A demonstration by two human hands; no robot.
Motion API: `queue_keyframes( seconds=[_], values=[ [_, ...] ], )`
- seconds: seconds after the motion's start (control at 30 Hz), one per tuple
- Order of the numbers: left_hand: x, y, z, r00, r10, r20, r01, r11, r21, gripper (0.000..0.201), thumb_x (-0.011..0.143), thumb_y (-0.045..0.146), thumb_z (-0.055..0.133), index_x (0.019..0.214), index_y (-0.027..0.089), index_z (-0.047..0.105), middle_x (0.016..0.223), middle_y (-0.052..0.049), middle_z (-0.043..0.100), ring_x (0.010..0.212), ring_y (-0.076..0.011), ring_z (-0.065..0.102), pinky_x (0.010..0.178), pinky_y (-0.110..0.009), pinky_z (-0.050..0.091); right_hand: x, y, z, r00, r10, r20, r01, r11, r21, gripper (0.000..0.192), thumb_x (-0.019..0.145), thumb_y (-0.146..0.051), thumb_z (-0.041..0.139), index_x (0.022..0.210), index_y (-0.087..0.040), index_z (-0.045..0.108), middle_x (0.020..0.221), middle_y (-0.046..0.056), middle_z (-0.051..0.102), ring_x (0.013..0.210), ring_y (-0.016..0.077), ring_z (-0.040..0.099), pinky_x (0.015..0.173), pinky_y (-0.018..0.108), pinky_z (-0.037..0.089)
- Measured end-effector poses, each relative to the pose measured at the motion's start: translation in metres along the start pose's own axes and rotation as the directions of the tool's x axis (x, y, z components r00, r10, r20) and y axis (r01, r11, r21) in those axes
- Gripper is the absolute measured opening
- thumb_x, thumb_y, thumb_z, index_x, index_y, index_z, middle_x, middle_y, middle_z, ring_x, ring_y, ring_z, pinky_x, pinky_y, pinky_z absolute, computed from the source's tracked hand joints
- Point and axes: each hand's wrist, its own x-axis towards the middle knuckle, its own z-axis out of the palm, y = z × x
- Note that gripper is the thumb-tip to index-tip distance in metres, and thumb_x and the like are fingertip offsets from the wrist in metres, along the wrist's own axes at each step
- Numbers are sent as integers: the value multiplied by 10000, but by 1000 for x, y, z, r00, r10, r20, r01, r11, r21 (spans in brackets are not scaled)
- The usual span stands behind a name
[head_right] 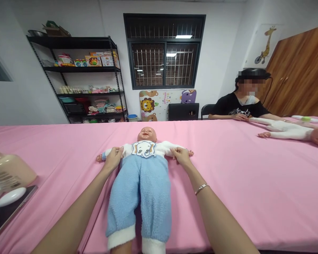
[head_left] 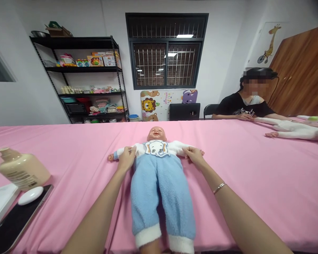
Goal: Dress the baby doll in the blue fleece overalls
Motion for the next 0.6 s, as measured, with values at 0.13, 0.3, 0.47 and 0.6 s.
queue_keyframes(
  seconds=[0.13, 0.3, 0.47, 0.6],
  values=[
    [-4, 9, -4, 983, 86, 164, -69, 992, -108, 394, 760, 567, 453, 709, 189, 553, 585, -1, 575, 644, -206, 559, 696, -308, 425, -11, -12, 12, 929, 54, 366, -83, 994, 64, 471, 691, -632, 513, 607, -170, 483, 541, -27, 451, 476, 74, 364, 439, 210, 278],
    [-6, 13, -13, 905, 67, 420, 60, 957, -283, 365, 693, 520, 571, 741, 170, 662, 790, -54, 675, 887, -244, 579, 822, -294, 416, -10, -10, 13, 918, -82, 387, 95, 995, -13, 456, 658, -542, 617, 536, -174, 376, 534, -51, 320, 508, 62, 262, 463, 215, 201],
    [-10, 21, -15, 871, 48, 489, 221, 850, -478, 392, 701, 508, 581, 858, 154, 645, 704, -14, 609, 660, -152, 548, 623, -257, 439, 5, 9, 11, 974, -182, 136, 198, 974, -111, 456, 673, -523, 596, 524, -192, 320, 527, -52, 272, 500, 65, 231, 459, 234, 175],
    [-8, 23, -9, 946, 75, 314, 119, 823, -556, 410, 716, 521, 545, 858, 142, 614, 717, -15, 596, 645, -135, 529, 611, -243, 421, 6, 10, 16, 966, -211, 152, 235, 958, -165, 447, 688, -528, 566, 521, -191, 325, 522, -50, 277, 500, 67, 239, 464, 236, 173]
  ],
)
